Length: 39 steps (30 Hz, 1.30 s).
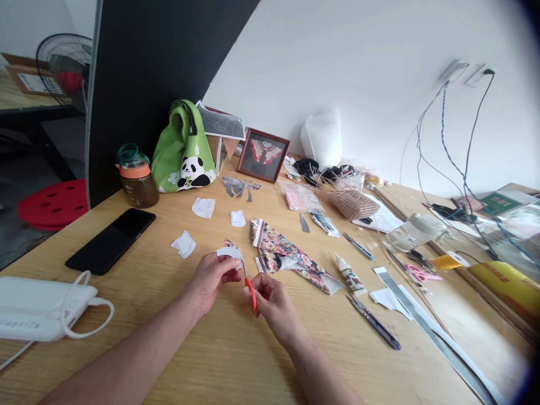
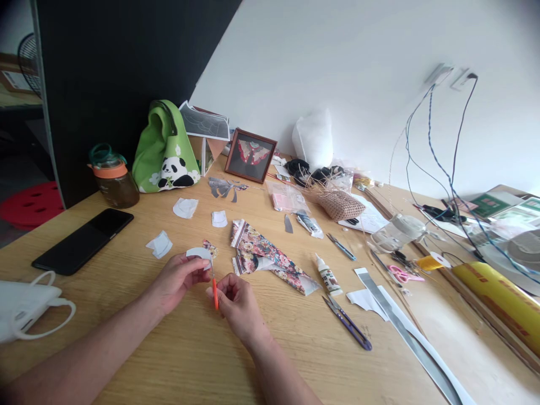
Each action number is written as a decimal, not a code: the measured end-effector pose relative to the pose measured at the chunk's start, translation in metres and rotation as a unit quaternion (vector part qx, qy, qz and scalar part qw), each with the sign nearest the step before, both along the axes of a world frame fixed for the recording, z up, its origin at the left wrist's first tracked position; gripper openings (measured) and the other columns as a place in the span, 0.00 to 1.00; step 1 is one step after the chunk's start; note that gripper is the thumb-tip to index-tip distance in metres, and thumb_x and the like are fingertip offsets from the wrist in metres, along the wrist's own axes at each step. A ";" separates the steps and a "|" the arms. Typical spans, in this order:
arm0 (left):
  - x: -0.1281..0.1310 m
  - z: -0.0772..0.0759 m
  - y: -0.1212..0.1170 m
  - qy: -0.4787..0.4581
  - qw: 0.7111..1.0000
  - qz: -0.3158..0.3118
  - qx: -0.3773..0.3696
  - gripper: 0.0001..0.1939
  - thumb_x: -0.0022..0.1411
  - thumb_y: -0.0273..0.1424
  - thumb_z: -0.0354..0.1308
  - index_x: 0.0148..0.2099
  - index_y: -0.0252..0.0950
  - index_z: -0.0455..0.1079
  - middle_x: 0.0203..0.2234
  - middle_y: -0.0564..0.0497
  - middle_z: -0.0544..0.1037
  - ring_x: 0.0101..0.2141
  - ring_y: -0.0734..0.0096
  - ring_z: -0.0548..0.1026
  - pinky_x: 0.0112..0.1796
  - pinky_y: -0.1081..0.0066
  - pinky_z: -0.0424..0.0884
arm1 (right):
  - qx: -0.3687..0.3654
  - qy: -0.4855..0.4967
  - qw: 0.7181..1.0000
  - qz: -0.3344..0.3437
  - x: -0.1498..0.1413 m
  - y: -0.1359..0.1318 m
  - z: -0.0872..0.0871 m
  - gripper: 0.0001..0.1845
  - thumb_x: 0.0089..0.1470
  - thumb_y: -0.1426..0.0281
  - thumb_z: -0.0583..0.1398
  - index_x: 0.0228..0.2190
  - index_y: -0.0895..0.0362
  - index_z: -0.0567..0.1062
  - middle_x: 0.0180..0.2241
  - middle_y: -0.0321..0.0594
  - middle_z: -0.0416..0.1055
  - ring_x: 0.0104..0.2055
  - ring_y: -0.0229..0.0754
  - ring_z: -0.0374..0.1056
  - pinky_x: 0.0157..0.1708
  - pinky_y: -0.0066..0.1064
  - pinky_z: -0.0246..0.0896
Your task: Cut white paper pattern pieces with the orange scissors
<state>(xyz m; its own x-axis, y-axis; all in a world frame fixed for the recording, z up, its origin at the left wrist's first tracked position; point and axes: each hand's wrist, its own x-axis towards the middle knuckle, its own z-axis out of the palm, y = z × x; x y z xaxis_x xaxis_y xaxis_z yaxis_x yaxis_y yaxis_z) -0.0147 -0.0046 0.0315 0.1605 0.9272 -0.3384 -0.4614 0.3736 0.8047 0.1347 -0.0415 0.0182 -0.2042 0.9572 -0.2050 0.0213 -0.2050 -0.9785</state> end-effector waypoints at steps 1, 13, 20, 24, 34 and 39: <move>0.000 0.000 0.000 -0.001 1.000 0.001 0.000 0.08 0.41 0.29 0.66 0.24 0.32 0.71 0.19 0.54 0.74 0.21 0.76 0.70 0.27 0.74 0.68 | -0.001 0.001 1.000 0.000 0.000 0.000 0.000 0.22 0.41 0.56 0.68 0.23 0.58 0.65 0.17 0.28 0.60 0.18 0.29 0.52 0.17 0.23 0.47; 0.003 0.001 -0.001 0.008 1.000 -0.005 -0.001 0.09 0.40 0.29 0.67 0.23 0.32 0.71 0.18 0.54 0.73 0.20 0.76 0.69 0.27 0.72 0.67 | -0.011 0.012 1.000 -0.005 -0.002 -0.002 0.008 0.25 0.42 0.50 0.65 0.22 0.58 0.65 0.17 0.29 0.59 0.18 0.30 0.53 0.17 0.23 0.51; 0.003 0.000 -0.004 0.006 1.000 -0.004 0.006 0.09 0.41 0.30 0.67 0.23 0.33 0.70 0.18 0.55 0.72 0.21 0.76 0.69 0.28 0.72 0.67 | -0.007 0.007 1.000 -0.006 -0.003 -0.002 0.007 0.25 0.43 0.50 0.65 0.22 0.58 0.65 0.17 0.29 0.60 0.19 0.30 0.53 0.17 0.23 0.51; 0.003 0.000 -0.004 0.005 1.000 -0.004 0.002 0.09 0.41 0.30 0.67 0.23 0.33 0.70 0.18 0.55 0.72 0.21 0.76 0.69 0.28 0.72 0.67 | -0.006 0.006 1.000 -0.007 -0.003 -0.002 0.006 0.25 0.43 0.50 0.65 0.22 0.58 0.65 0.17 0.29 0.60 0.18 0.30 0.53 0.17 0.23 0.51; 0.003 0.004 -0.003 0.003 1.000 0.003 -0.001 0.09 0.39 0.30 0.67 0.23 0.33 0.70 0.18 0.54 0.72 0.20 0.76 0.69 0.28 0.71 0.66 | -0.003 -0.004 1.000 -0.002 -0.001 -0.001 0.003 0.24 0.43 0.50 0.65 0.23 0.57 0.64 0.17 0.29 0.59 0.18 0.30 0.52 0.17 0.23 0.48; 0.003 0.005 -0.003 0.005 1.000 0.004 -0.001 0.09 0.40 0.30 0.67 0.22 0.33 0.70 0.17 0.54 0.72 0.20 0.76 0.69 0.27 0.71 0.66 | -0.004 -0.003 1.000 0.000 -0.002 -0.001 0.004 0.24 0.43 0.50 0.65 0.22 0.57 0.64 0.16 0.28 0.59 0.17 0.30 0.52 0.16 0.24 0.49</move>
